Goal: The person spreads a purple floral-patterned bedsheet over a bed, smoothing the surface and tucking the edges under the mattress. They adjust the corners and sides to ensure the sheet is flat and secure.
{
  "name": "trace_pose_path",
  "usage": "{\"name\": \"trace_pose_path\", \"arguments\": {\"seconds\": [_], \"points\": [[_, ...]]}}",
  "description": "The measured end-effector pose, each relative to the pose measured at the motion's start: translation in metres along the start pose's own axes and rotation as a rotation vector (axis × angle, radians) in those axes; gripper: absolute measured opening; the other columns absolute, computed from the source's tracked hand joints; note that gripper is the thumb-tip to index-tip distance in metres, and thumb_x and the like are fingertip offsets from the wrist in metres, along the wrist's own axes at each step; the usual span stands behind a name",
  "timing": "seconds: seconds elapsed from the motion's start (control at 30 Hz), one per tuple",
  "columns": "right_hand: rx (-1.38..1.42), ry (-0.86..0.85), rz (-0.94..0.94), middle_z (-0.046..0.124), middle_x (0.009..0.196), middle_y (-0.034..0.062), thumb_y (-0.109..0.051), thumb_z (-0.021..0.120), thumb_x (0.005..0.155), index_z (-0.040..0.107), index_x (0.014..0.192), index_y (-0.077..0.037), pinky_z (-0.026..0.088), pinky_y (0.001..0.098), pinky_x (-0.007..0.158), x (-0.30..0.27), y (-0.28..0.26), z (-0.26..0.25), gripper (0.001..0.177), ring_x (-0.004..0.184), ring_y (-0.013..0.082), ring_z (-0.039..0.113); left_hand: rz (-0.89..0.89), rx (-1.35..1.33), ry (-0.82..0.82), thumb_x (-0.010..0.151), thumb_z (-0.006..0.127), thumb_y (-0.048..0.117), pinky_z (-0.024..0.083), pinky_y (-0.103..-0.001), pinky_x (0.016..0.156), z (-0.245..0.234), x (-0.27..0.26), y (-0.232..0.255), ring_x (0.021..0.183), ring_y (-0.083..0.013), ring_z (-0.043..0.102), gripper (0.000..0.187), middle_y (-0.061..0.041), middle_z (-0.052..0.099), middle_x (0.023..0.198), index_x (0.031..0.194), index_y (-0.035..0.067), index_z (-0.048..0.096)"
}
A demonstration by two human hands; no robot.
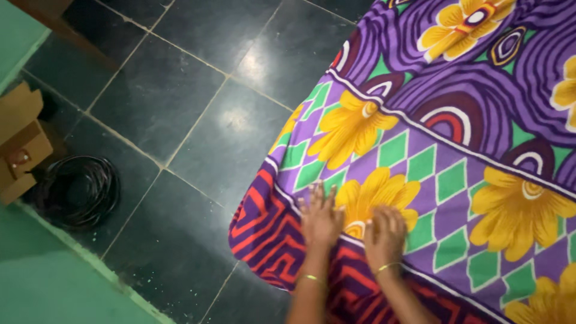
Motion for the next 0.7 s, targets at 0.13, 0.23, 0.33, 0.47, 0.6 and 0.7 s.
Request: {"name": "trace_pose_path", "arguments": {"seconds": [0.13, 0.23, 0.33, 0.47, 0.6, 0.7], "points": [[-0.126, -0.030, 0.074, 0.055, 0.147, 0.0181, -0.023, 0.059, 0.098, 0.061, 0.133, -0.006, 0.023, 0.0572, 0.123, 0.011, 0.048, -0.018, 0.039, 0.149, 0.0398, 0.037, -0.269, 0.253, 0.372, 0.102, 0.047, 0.047, 0.011, -0.057, 0.125, 0.012, 0.004, -0.037, 0.157, -0.0387, 0.017, 0.060, -0.017, 0.027, 0.169, 0.158, 0.024, 0.042], [-0.156, -0.067, 0.172, 0.051, 0.152, 0.0144, -0.025, 0.058, 0.097, 0.060, 0.135, -0.008, 0.017, 0.0592, 0.125, 0.034, 0.060, -0.028, 0.042, 0.152, 0.0376, 0.032, -0.553, 0.243, 0.317, 0.102, 0.044, 0.055, 0.012, -0.057, 0.127, 0.005, 0.017, -0.026, 0.152, -0.0428, 0.026, 0.064, -0.017, 0.026, 0.168, 0.159, 0.028, 0.038], [-0.137, -0.068, 0.176, 0.045, 0.157, 0.0139, -0.029, 0.057, 0.099, 0.057, 0.139, -0.007, 0.014, 0.0583, 0.126, 0.068, 0.057, -0.028, 0.046, 0.154, 0.0377, 0.027, -0.716, 0.289, 0.159, 0.097, 0.042, 0.064, 0.011, -0.064, 0.121, -0.015, 0.047, -0.007, 0.146, -0.0484, 0.028, 0.068, -0.019, 0.025, 0.165, 0.159, 0.036, 0.031], [-0.177, -0.191, 0.167, 0.034, 0.165, 0.0162, -0.034, 0.055, 0.100, 0.049, 0.149, -0.007, 0.007, 0.0595, 0.122, 0.127, 0.040, 0.003, 0.056, 0.155, 0.0376, 0.014, -0.695, 0.351, 0.052, 0.092, 0.042, 0.071, 0.013, -0.071, 0.113, -0.036, 0.064, -0.006, 0.142, -0.0576, 0.026, 0.076, -0.019, 0.022, 0.164, 0.160, 0.045, 0.021], [-0.181, -0.238, 0.125, 0.028, 0.165, 0.0179, -0.034, 0.057, 0.099, 0.045, 0.152, -0.006, 0.006, 0.0597, 0.123, 0.177, 0.020, 0.043, 0.061, 0.156, 0.0384, 0.011, -0.650, 0.352, 0.045, 0.089, 0.046, 0.074, 0.024, -0.065, 0.112, -0.042, 0.070, -0.012, 0.136, -0.0534, 0.036, 0.081, -0.020, 0.036, 0.155, 0.160, 0.045, 0.021], [-0.144, -0.249, 0.146, 0.026, 0.168, 0.0146, -0.035, 0.056, 0.099, 0.042, 0.155, -0.008, 0.005, 0.0614, 0.125, 0.196, 0.002, 0.067, 0.064, 0.158, 0.0354, 0.009, -0.689, 0.296, -0.043, 0.085, 0.048, 0.076, 0.032, -0.062, 0.110, -0.053, 0.080, -0.021, 0.131, -0.0447, 0.045, 0.084, -0.019, 0.047, 0.143, 0.159, 0.042, 0.029]]}}
Point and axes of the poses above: each hand's wrist, its own x-axis towards the middle knuckle, its own z-axis out of the palm, y = z × x, the point moved 1 cm from there along x, towards the middle knuckle
